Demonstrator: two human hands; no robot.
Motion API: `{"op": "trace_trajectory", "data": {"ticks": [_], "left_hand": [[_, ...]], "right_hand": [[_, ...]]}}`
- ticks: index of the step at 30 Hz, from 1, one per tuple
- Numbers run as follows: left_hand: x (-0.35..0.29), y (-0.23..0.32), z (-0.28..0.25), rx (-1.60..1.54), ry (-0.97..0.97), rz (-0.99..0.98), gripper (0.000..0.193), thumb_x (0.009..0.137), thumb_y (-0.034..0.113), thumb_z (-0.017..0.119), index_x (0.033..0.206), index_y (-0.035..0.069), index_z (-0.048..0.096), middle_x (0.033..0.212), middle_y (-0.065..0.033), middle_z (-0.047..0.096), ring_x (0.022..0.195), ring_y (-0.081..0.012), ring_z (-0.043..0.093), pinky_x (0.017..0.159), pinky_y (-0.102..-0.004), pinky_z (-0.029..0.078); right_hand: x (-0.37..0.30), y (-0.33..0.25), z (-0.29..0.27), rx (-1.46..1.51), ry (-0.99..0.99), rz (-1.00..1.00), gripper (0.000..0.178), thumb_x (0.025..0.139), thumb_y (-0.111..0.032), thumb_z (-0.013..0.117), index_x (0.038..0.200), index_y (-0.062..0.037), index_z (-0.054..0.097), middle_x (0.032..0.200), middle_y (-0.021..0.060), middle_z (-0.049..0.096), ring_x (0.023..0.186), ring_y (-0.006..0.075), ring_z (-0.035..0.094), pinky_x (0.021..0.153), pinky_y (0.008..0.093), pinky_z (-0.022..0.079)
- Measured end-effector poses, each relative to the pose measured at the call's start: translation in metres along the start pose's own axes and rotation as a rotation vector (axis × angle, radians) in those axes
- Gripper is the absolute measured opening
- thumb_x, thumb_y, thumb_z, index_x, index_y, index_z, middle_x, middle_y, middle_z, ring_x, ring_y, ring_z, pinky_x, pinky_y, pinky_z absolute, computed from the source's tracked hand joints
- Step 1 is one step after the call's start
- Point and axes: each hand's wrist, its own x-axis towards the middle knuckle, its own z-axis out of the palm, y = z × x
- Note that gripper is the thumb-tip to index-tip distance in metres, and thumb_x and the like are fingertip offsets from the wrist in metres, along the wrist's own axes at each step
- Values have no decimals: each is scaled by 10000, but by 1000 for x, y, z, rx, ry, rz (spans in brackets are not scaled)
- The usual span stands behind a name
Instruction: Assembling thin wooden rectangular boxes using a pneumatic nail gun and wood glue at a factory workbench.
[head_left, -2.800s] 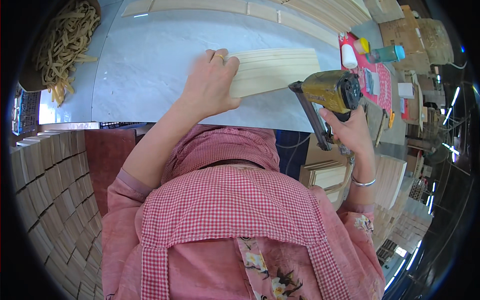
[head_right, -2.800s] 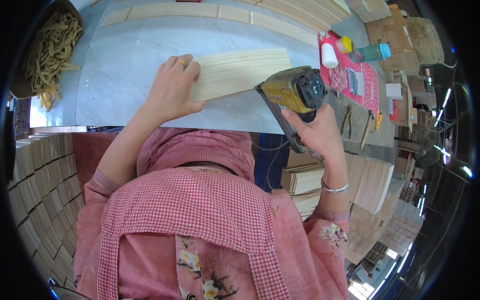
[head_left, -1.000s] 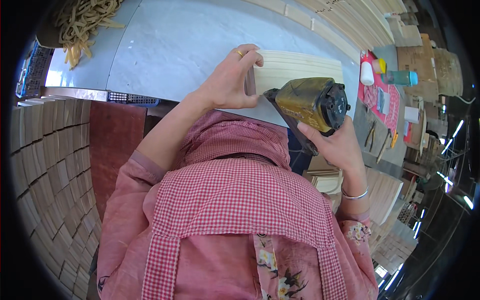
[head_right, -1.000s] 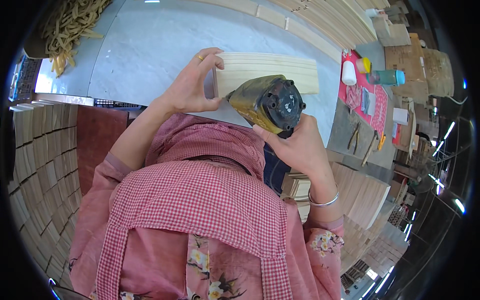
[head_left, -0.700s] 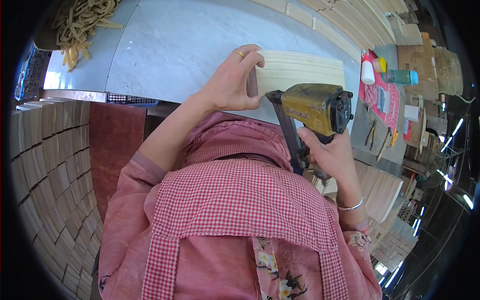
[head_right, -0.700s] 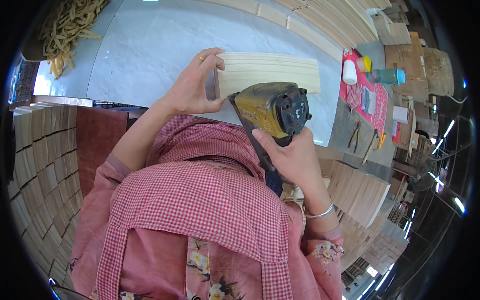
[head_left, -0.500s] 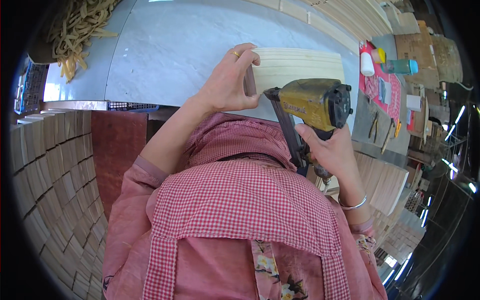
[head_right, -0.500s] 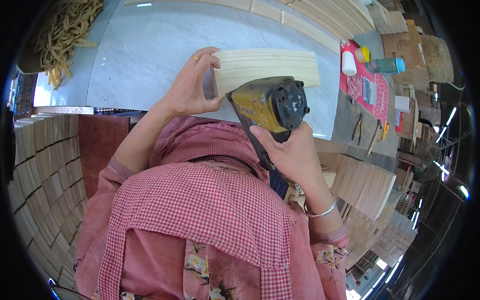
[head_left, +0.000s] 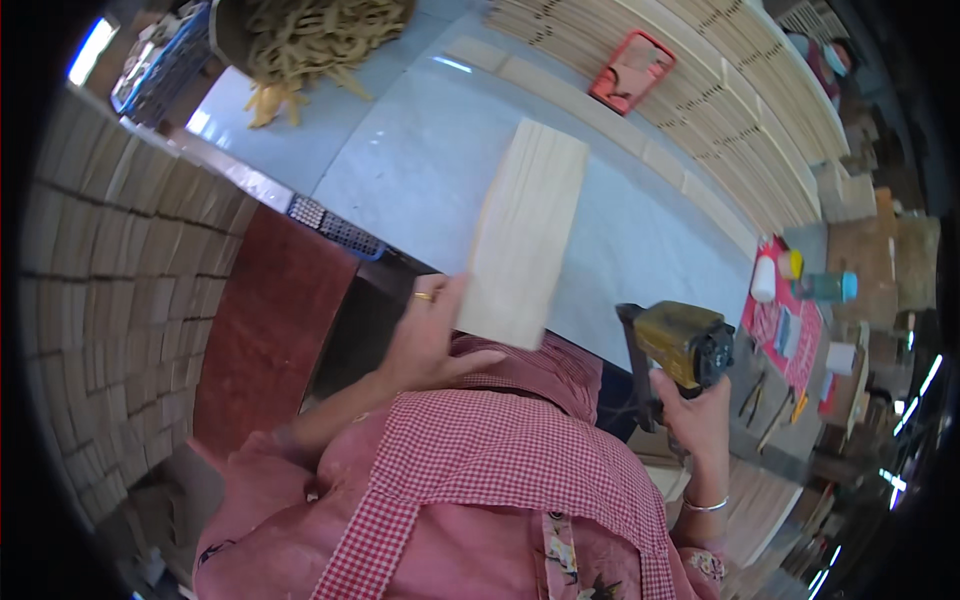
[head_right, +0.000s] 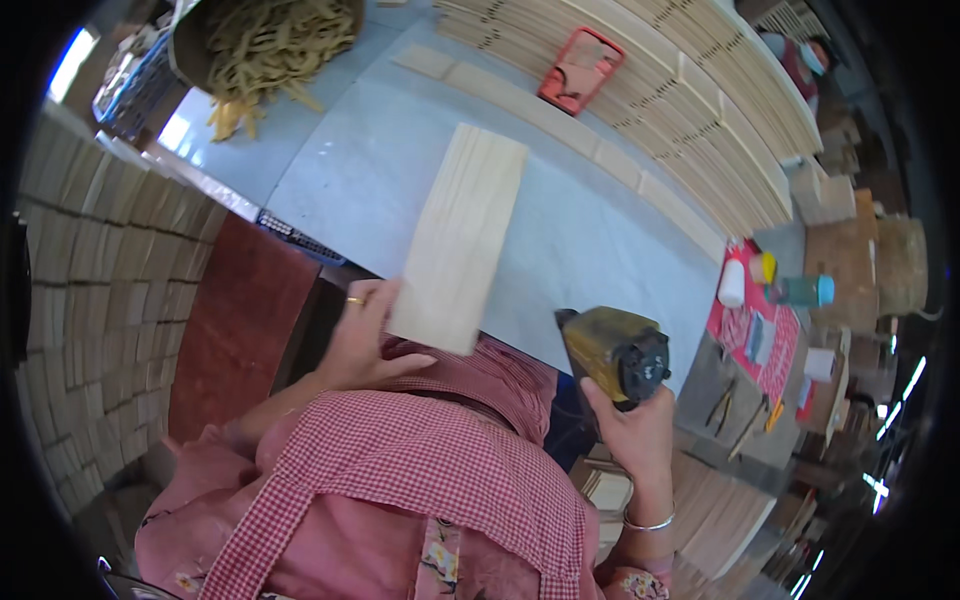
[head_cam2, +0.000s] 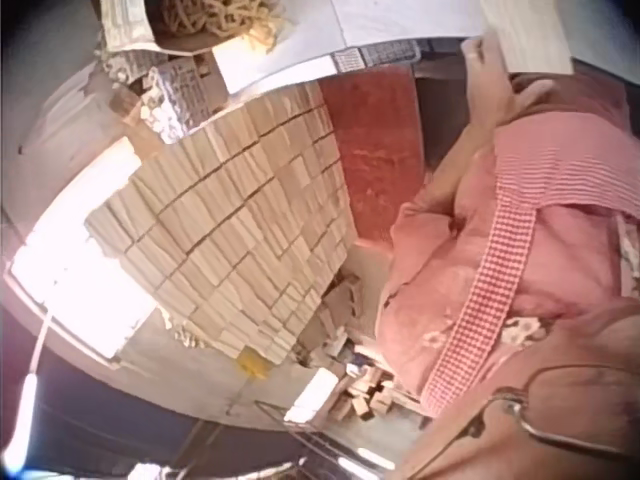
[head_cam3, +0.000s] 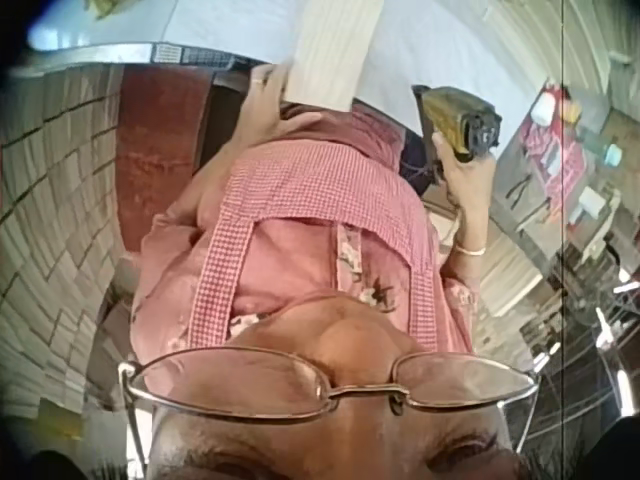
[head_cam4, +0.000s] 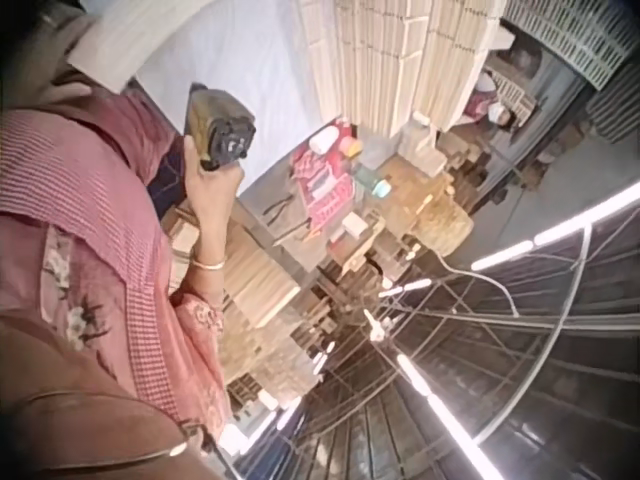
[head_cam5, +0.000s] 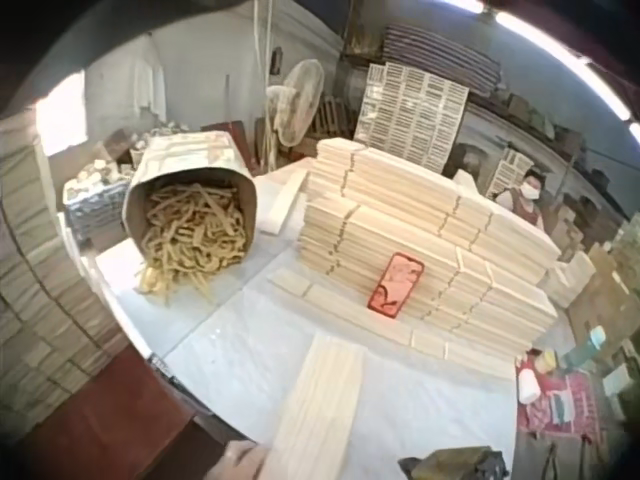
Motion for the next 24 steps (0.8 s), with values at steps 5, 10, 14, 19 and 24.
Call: {"op": "trace_trajectory", "data": {"ticks": [5,10,14,19,24], "left_hand": [[44,9,45,-360,-13,152,466,900,170,716,1320,13,589,1263,-144,538,922,-213,602,799,-325,529],[156,-12,24,-289,626,96,315,875,90,695,1179,16,660,1118,-137,621,703,-199,606,664,-295,524],[221,-36,4,-49,519,9,346,867,173,731,1170,9,703,1037,-75,717,793,-182,627,740,-304,539],[231,-33,-11,-91,370,26,316,890,187,713,1156,16,713,998,-70,714,818,-172,633,773,-301,534],[234,-29,-11,-118,326,49,291,901,190,703,1137,19,713,971,-74,699,822,-168,625,777,-293,520]], "right_hand": [[1,15,-13,53,-2,35,278,817,-103,804,996,86,705,892,141,760,702,186,685,629,298,537],[-3,22,-19,29,20,46,284,817,-105,804,997,89,701,891,135,755,700,182,679,629,295,535],[-13,19,-13,-41,-30,-39,276,815,-112,810,976,84,701,869,119,751,681,168,665,605,292,525],[-13,10,-2,-25,-126,-42,263,821,-110,809,951,91,698,831,108,749,636,145,639,552,281,505],[-13,11,7,2,-168,-147,255,826,-100,807,945,95,693,817,103,747,613,133,626,530,271,493]]}}
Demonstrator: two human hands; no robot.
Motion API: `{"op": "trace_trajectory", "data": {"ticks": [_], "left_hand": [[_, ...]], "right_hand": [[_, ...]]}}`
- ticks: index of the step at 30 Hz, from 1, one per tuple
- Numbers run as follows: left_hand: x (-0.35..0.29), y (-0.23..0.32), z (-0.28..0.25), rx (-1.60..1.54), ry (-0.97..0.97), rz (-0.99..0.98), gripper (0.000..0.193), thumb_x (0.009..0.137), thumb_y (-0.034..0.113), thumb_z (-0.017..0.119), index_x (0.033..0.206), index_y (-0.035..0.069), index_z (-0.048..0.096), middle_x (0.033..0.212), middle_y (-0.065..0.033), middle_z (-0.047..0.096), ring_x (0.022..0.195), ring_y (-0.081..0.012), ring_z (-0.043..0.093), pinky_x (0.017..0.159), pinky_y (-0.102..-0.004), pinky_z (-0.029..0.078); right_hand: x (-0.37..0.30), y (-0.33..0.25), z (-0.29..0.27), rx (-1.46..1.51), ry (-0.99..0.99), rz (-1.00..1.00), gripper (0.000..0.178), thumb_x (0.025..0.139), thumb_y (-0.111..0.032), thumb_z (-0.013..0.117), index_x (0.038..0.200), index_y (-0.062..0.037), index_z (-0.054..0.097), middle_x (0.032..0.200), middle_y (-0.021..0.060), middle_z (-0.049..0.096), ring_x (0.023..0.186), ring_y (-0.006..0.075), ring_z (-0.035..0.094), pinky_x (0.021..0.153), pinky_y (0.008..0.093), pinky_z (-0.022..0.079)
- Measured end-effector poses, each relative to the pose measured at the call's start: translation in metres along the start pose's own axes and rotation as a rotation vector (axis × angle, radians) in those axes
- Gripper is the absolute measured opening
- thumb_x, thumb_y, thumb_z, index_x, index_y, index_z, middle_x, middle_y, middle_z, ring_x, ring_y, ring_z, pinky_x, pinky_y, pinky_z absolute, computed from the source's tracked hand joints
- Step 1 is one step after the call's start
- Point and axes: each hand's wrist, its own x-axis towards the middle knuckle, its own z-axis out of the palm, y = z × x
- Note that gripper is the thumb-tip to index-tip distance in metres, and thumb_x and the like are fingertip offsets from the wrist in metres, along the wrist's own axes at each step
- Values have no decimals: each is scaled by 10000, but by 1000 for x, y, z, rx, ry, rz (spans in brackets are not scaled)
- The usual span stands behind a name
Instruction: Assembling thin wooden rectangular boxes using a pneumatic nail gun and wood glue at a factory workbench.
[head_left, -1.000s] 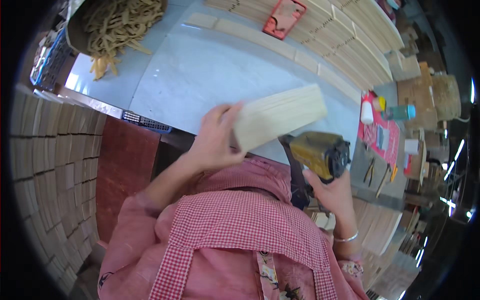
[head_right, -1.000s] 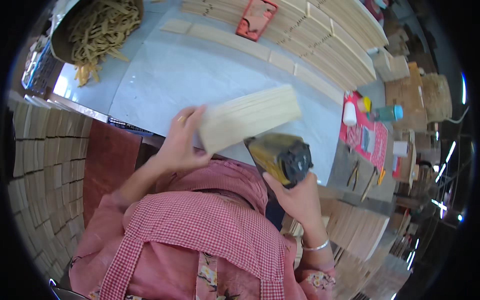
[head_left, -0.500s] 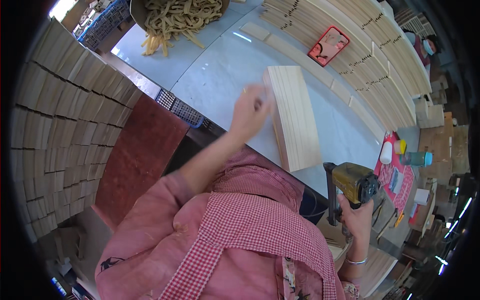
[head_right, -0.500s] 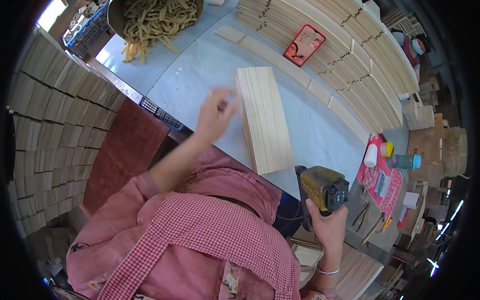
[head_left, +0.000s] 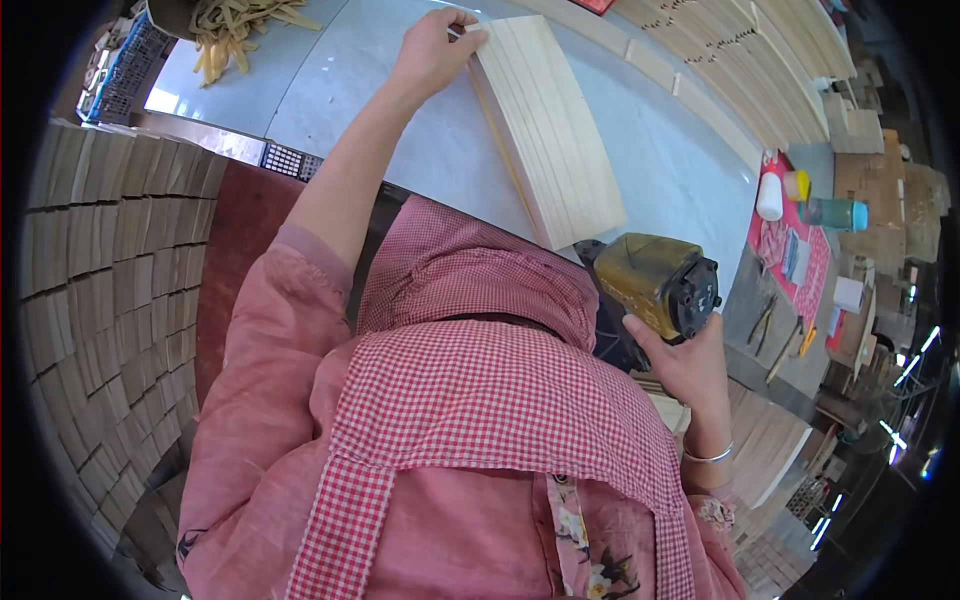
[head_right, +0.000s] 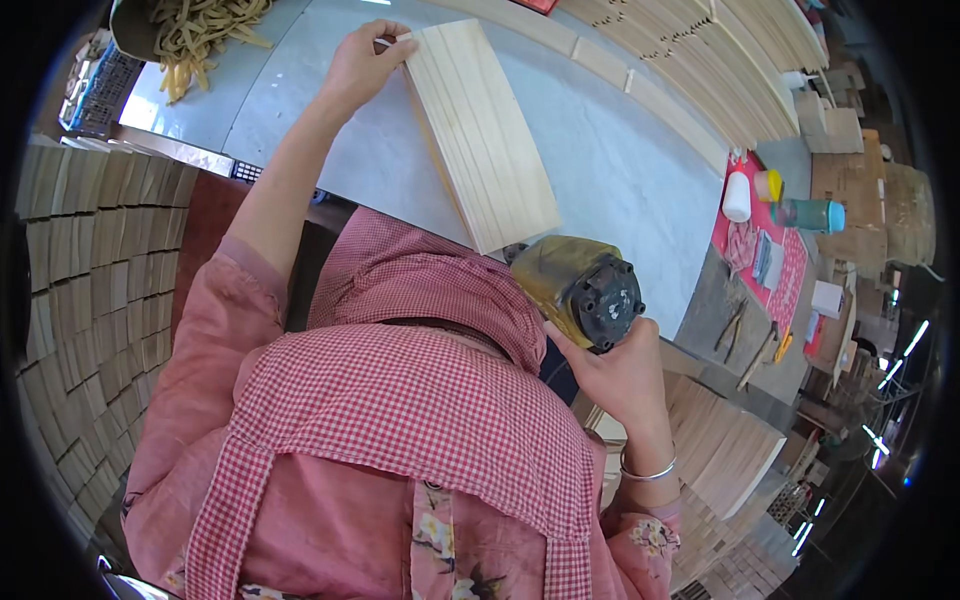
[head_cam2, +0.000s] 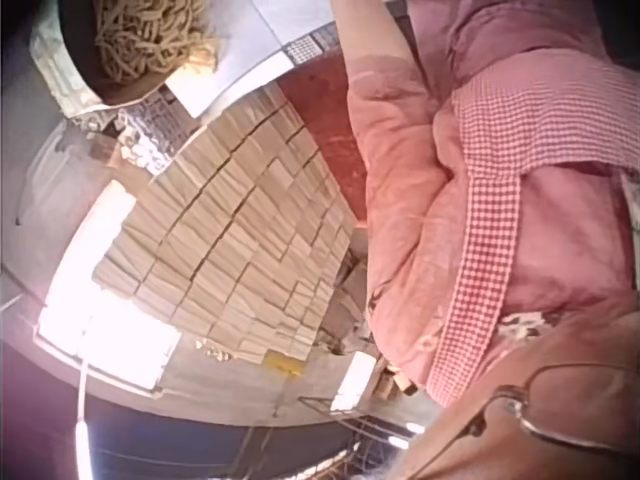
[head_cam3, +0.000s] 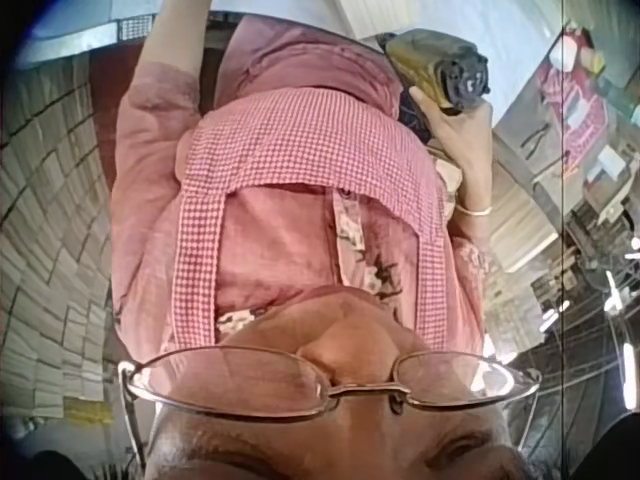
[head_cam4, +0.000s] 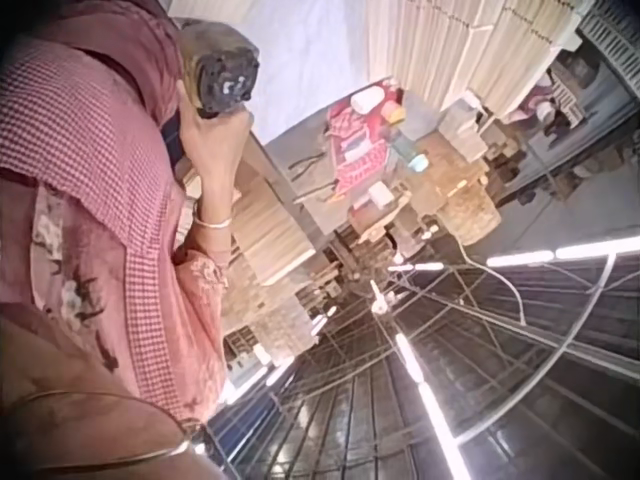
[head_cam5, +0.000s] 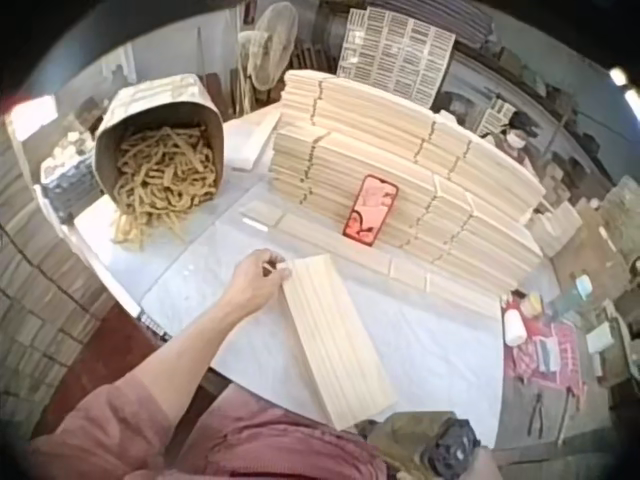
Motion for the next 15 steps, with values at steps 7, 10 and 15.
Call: {"op": "trace_trajectory", "data": {"ticks": [7,10,15], "left_hand": [[1,9,-4,49,-73,-53,298,900,213,701,1129,24,708,966,-95,683,817,-178,602,762,-306,506],[6,8,-2,52,-76,-51,340,891,255,705,1137,21,701,982,-120,685,844,-209,612,780,-335,511],[9,-3,-1,52,-70,-45,415,877,326,711,1150,15,689,1008,-161,687,887,-259,629,810,-382,520]], "right_hand": [[1,-1,1,39,48,60,251,827,-105,813,935,87,694,820,108,747,625,139,637,535,275,497],[0,1,-4,45,25,73,254,826,-111,817,934,84,695,828,111,748,634,144,644,540,278,500],[-1,-1,-18,-50,82,-2,256,832,-123,817,937,76,696,842,117,748,647,152,651,554,285,509]]}}
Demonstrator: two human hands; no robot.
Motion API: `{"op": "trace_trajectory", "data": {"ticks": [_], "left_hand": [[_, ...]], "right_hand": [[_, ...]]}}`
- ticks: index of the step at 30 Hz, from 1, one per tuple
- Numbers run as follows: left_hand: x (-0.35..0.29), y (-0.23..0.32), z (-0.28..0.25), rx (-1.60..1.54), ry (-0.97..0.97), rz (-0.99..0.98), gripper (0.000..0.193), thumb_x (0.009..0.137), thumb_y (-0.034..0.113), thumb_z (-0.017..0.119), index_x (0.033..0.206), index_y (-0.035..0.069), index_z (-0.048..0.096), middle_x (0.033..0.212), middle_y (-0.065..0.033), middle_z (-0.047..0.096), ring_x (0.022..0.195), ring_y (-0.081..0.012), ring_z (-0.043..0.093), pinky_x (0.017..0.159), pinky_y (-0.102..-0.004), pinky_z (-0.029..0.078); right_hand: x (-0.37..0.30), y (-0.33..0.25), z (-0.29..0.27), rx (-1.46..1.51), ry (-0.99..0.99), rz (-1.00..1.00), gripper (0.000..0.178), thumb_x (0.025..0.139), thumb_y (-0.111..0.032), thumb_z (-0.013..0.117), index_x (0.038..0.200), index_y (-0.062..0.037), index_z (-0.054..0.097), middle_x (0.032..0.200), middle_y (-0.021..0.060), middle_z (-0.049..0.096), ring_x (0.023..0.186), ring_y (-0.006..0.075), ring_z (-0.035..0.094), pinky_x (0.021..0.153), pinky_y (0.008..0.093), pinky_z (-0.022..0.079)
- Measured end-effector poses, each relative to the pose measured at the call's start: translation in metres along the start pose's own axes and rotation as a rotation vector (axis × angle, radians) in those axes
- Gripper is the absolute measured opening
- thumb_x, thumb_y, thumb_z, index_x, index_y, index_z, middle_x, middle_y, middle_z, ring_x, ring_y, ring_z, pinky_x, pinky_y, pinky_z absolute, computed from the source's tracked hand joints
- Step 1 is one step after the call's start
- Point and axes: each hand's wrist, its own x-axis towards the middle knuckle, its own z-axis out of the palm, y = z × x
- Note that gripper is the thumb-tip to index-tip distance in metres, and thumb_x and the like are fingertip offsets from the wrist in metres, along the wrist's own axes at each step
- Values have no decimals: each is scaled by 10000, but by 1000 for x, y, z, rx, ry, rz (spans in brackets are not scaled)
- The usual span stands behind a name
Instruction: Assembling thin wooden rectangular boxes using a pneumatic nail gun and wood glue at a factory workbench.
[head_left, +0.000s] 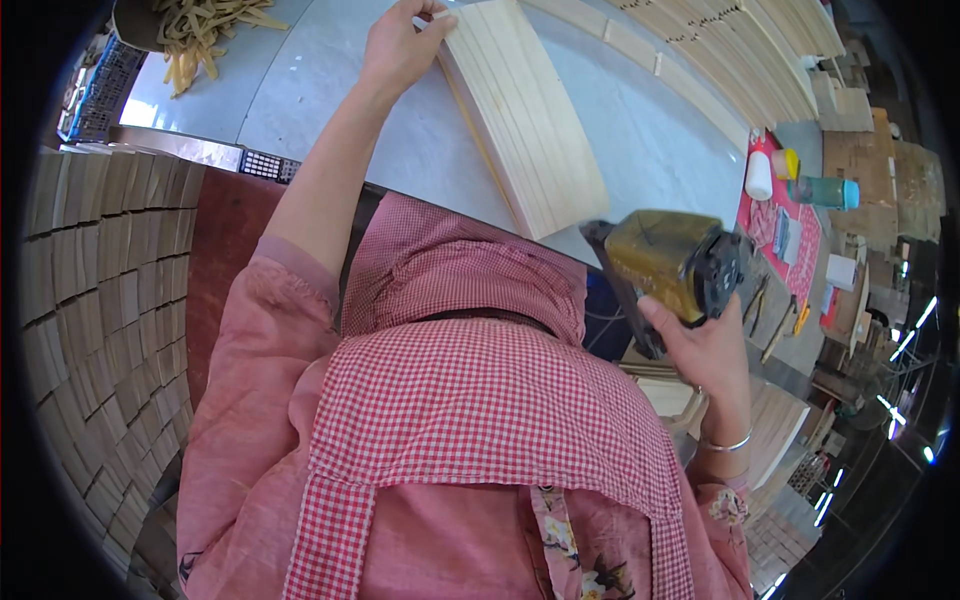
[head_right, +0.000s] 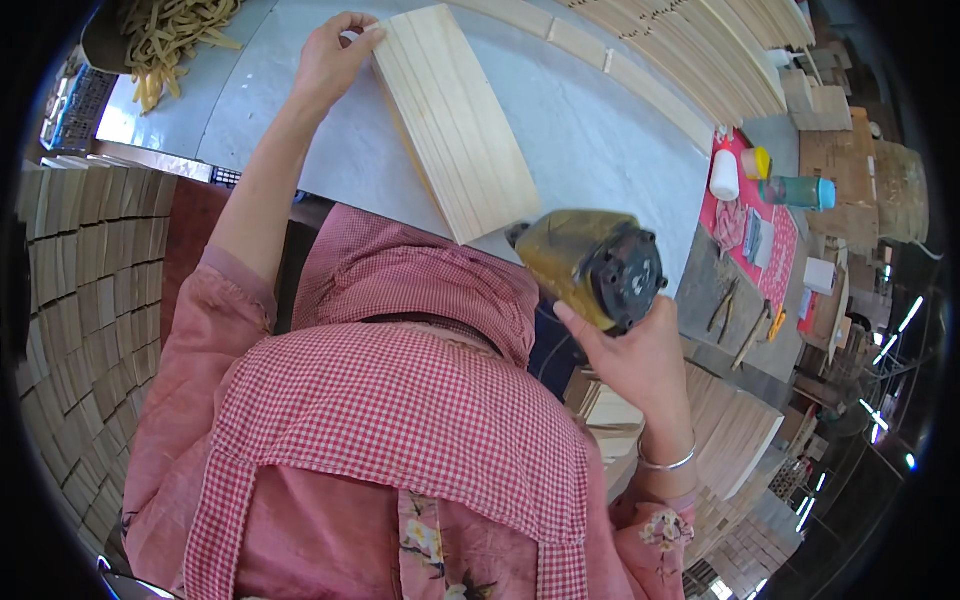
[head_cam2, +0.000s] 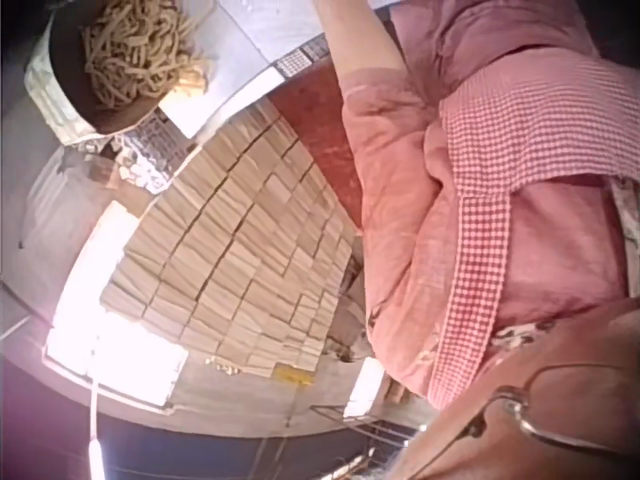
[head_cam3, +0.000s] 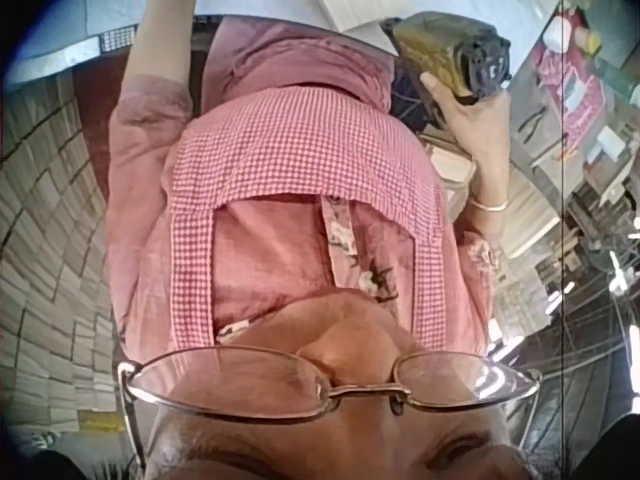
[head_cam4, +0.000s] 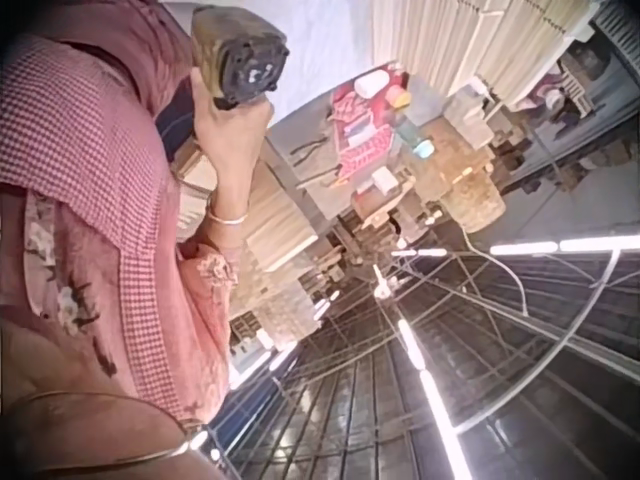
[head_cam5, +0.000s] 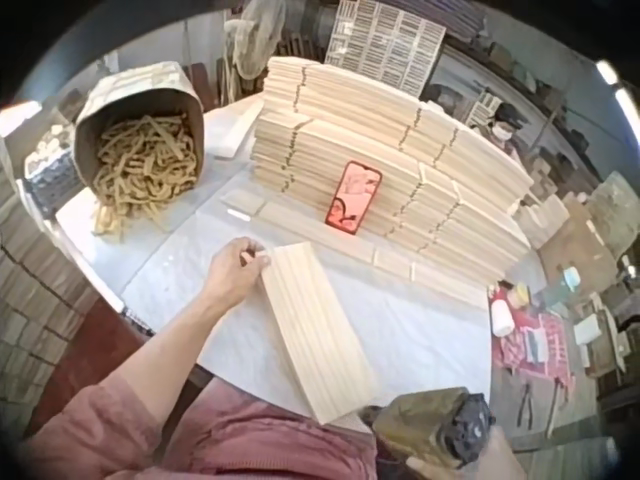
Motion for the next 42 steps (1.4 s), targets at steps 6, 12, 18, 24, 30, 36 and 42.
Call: {"op": "trace_trajectory", "data": {"ticks": [6,12,18,24,30,36,42], "left_hand": [[2,-6,5,11,-7,-4,507,860,411,719,1166,9,675,1039,-211,691,940,-319,650,846,-440,530],[-12,9,3,-9,49,-30,407,884,342,712,1146,30,698,1014,-133,677,857,-241,590,791,-368,504],[-22,22,2,-30,98,-74,277,921,238,699,1128,56,728,980,-35,667,751,-133,519,721,-264,474],[-22,8,6,-50,154,-14,290,927,247,694,1141,53,727,989,-39,675,760,-136,522,732,-261,474],[-19,8,5,-15,121,5,316,909,255,675,1140,43,711,1029,-63,701,809,-186,614,757,-303,523],[-20,8,4,2,113,-7,307,914,255,676,1134,44,715,1025,-65,702,820,-184,601,776,-306,520],[-18,7,4,9,117,4,314,915,253,680,1150,47,712,1039,-68,703,840,-188,605,800,-311,520]], "right_hand": [[15,-10,-1,42,-32,14,278,836,-135,819,968,74,694,854,120,748,653,169,658,567,286,516],[17,-8,0,10,-93,35,293,847,-138,813,1024,63,694,899,120,753,707,187,677,620,298,534],[14,-5,3,89,-88,118,307,860,-137,801,1077,51,690,959,118,755,770,196,688,679,309,545],[6,10,11,154,-47,188,317,861,-119,794,1106,49,684,984,119,755,789,201,691,690,305,547],[-18,32,20,270,76,102,311,859,-97,786,1113,50,682,996,111,756,808,201,693,708,297,546],[-34,63,13,446,209,207,246,866,-85,777,1057,35,683,854,78,716,650,146,636,578,261,503],[-40,83,8,484,315,333,197,876,-94,773,1001,21,675,718,35,639,494,91,524,445,232,409]]}}
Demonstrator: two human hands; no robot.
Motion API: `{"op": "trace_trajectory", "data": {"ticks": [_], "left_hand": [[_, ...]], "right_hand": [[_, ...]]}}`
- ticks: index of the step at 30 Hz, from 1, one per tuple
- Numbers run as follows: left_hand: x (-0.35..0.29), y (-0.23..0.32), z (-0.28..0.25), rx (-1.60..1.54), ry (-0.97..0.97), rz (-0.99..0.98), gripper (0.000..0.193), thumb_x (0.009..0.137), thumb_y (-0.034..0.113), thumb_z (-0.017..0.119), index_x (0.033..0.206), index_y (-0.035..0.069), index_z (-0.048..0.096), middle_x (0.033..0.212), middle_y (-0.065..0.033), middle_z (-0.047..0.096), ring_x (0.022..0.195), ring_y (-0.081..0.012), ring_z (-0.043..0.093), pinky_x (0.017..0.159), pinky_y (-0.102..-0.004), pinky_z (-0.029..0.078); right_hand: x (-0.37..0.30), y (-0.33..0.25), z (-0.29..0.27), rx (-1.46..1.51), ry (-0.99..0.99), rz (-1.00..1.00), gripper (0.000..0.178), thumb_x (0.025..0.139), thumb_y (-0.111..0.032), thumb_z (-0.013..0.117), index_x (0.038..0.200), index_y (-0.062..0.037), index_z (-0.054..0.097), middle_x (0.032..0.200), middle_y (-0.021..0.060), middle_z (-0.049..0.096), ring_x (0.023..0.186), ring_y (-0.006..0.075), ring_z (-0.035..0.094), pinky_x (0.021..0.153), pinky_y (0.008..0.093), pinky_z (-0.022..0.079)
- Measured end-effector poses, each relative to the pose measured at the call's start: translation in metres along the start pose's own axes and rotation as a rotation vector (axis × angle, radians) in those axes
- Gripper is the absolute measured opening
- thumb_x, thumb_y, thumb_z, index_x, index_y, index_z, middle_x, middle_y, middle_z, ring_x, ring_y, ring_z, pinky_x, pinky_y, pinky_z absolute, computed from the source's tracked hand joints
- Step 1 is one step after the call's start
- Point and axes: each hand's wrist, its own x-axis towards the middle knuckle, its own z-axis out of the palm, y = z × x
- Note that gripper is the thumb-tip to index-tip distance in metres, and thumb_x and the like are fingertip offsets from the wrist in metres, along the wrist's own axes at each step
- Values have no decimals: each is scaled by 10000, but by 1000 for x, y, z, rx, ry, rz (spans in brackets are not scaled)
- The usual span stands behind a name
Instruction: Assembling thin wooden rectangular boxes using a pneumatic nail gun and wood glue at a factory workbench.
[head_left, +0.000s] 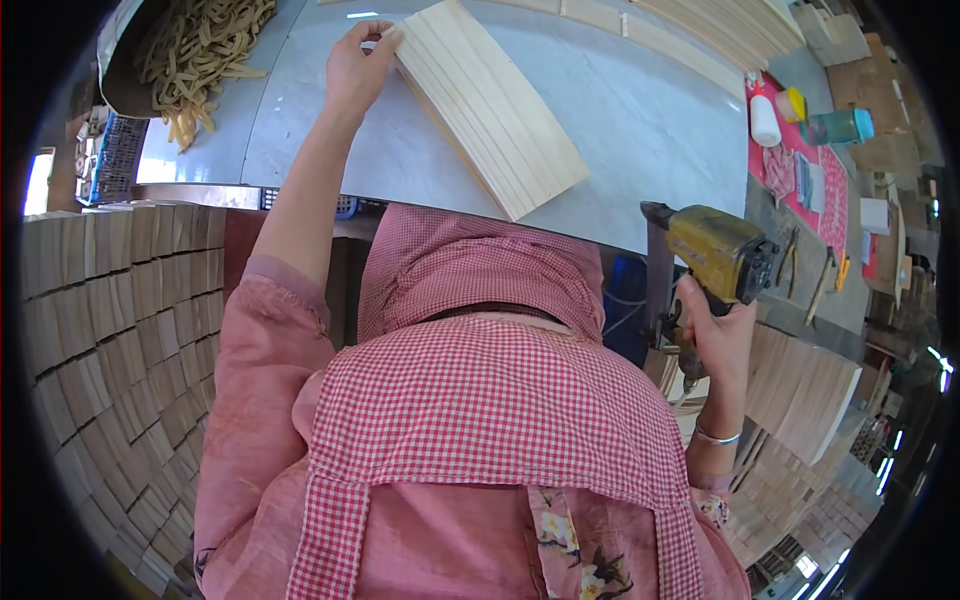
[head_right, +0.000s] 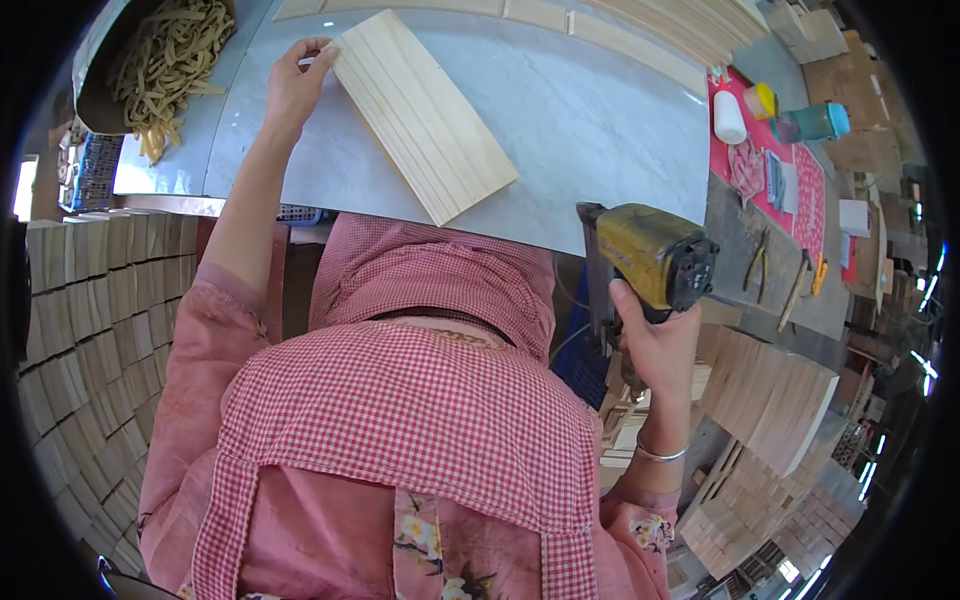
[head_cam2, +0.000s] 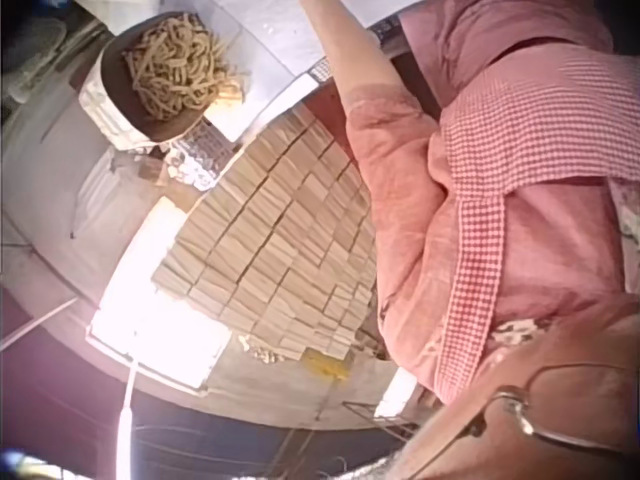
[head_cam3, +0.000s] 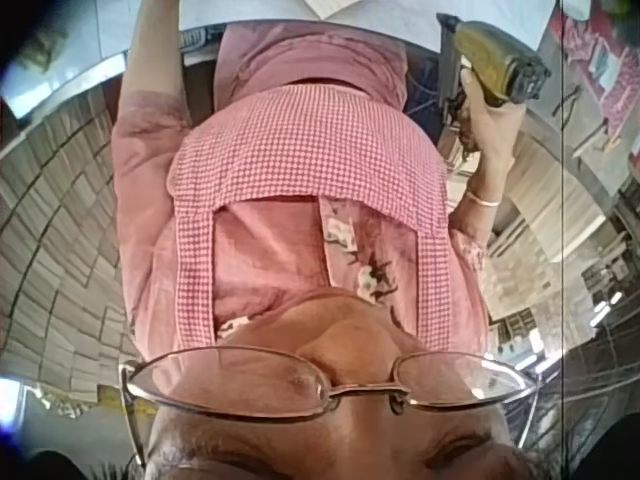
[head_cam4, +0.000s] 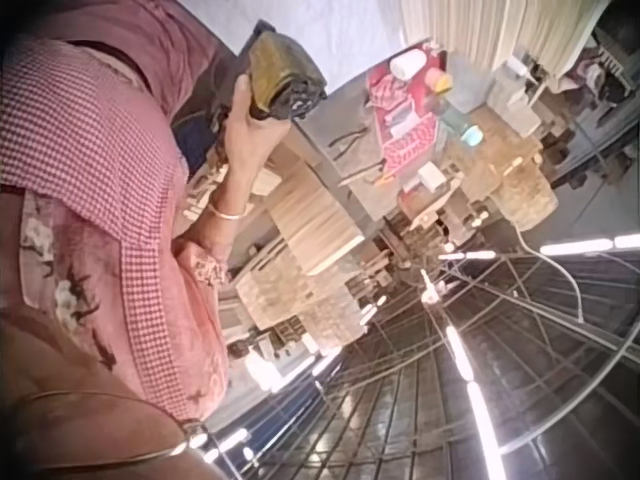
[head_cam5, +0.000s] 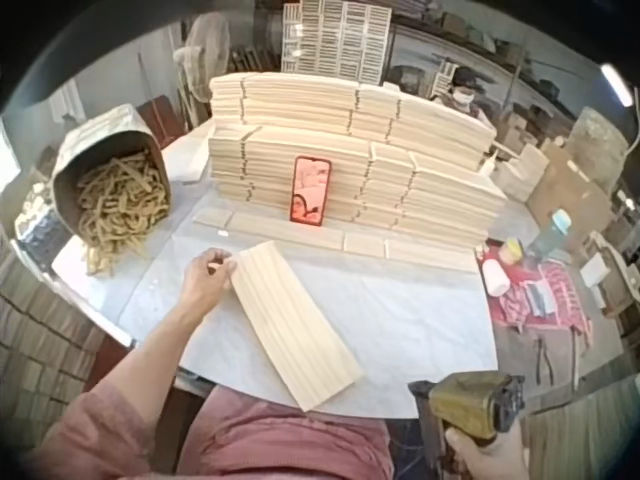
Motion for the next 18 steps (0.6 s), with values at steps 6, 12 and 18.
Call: {"op": "trace_trajectory", "data": {"ticks": [6,12,18], "left_hand": [[7,2,-7,103,-34,-2,415,892,241,703,1261,58,659,1167,-95,685,969,-225,637,883,-326,518],[-15,75,-14,643,-616,1004,913,760,235,806,1553,100,374,1564,-125,425,1456,-298,392,1169,-422,360],[-23,108,35,842,-900,1282,996,660,400,849,1495,68,419,1432,-167,517,1373,-349,461,1130,-499,374]], "right_hand": [[2,16,-1,62,19,-2,197,879,-101,770,989,29,670,691,23,619,457,84,490,415,226,379],[0,25,-2,78,17,34,195,876,-99,767,980,37,674,705,32,632,458,90,492,418,234,385],[12,12,-4,5,-22,5,172,870,-89,765,960,33,683,703,35,638,462,98,501,418,247,387]]}}
